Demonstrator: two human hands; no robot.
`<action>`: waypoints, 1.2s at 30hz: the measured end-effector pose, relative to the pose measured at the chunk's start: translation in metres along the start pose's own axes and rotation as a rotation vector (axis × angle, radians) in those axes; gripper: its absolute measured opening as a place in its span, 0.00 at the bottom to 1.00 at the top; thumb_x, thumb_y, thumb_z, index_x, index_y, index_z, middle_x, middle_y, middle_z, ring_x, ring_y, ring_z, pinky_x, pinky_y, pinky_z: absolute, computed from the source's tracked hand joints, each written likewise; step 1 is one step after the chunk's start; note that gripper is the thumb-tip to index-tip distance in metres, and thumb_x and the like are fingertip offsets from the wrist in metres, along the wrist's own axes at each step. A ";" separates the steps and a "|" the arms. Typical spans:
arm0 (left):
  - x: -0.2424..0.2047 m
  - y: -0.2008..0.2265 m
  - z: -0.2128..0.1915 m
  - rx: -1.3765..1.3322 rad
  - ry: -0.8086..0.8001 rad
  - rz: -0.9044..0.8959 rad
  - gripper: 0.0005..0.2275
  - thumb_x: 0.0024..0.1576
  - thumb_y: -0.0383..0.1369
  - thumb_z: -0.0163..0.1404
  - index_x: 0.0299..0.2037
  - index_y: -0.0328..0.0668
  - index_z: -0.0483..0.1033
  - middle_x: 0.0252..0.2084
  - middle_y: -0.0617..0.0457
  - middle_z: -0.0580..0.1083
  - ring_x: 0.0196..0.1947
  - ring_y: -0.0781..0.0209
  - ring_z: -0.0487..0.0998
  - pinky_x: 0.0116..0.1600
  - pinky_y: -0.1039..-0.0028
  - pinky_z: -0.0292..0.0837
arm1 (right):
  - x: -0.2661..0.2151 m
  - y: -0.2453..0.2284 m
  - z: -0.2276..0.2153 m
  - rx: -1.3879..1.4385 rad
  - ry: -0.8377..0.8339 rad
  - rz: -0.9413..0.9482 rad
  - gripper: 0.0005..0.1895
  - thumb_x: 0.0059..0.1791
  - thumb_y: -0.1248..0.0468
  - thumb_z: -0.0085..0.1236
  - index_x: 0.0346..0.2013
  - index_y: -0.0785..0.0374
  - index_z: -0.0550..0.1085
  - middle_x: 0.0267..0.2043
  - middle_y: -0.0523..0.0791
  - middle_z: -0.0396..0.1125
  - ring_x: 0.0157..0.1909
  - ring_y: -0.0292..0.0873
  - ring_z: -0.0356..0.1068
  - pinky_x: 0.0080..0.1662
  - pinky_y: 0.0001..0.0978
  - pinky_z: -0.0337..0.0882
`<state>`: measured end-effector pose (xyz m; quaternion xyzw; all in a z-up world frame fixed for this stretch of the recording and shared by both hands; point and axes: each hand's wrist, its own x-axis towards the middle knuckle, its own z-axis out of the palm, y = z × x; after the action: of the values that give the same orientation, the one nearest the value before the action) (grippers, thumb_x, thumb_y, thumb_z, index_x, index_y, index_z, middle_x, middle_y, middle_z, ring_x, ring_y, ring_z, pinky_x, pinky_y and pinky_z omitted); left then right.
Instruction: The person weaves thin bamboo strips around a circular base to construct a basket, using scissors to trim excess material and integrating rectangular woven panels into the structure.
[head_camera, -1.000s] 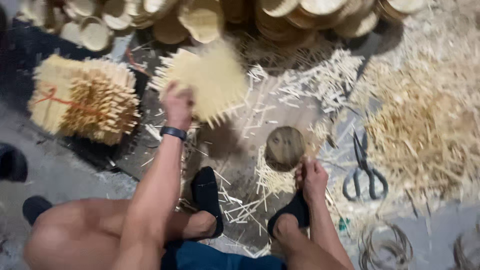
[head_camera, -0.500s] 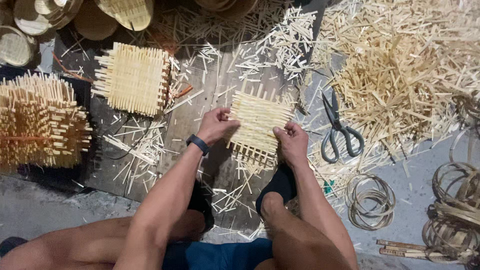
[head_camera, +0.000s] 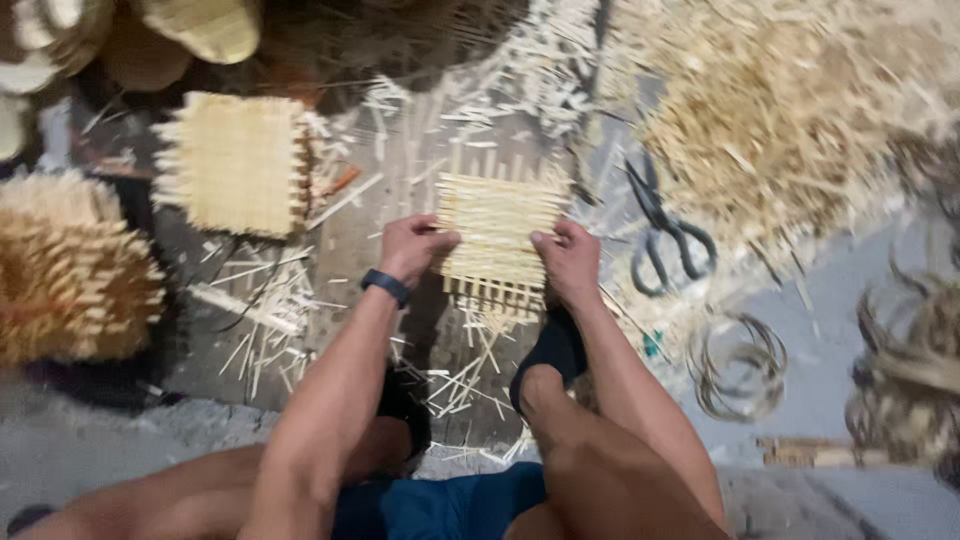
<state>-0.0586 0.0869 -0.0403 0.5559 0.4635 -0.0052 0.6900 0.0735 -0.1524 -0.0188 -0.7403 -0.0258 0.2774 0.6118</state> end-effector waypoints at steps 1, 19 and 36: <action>0.001 -0.001 -0.002 0.032 -0.010 -0.006 0.18 0.45 0.25 0.67 0.46 0.29 0.80 0.34 0.50 0.80 0.30 0.66 0.80 0.36 0.76 0.78 | -0.001 0.003 -0.001 -0.015 -0.003 -0.025 0.16 0.48 0.68 0.65 0.48 0.72 0.74 0.41 0.45 0.75 0.41 0.33 0.74 0.43 0.25 0.76; -0.019 0.048 -0.041 0.007 0.194 0.138 0.27 0.57 0.30 0.65 0.63 0.36 0.64 0.47 0.51 0.72 0.42 0.62 0.79 0.41 0.73 0.80 | -0.155 0.078 -0.327 -0.831 0.818 0.465 0.15 0.41 0.57 0.70 0.34 0.65 0.79 0.37 0.55 0.73 0.42 0.55 0.74 0.47 0.45 0.72; -0.182 0.200 0.146 -0.071 -0.707 -0.236 0.35 0.61 0.72 0.32 0.19 0.51 0.65 0.13 0.65 0.61 0.12 0.72 0.62 0.16 0.82 0.58 | -0.107 -0.238 -0.103 -0.860 -0.233 -1.192 0.11 0.51 0.64 0.60 0.48 0.61 0.75 0.43 0.45 0.69 0.47 0.47 0.73 0.43 0.37 0.76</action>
<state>0.0351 -0.0421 0.2223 0.4382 0.2573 -0.2600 0.8210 0.1004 -0.2247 0.2510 -0.7406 -0.5941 -0.0596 0.3082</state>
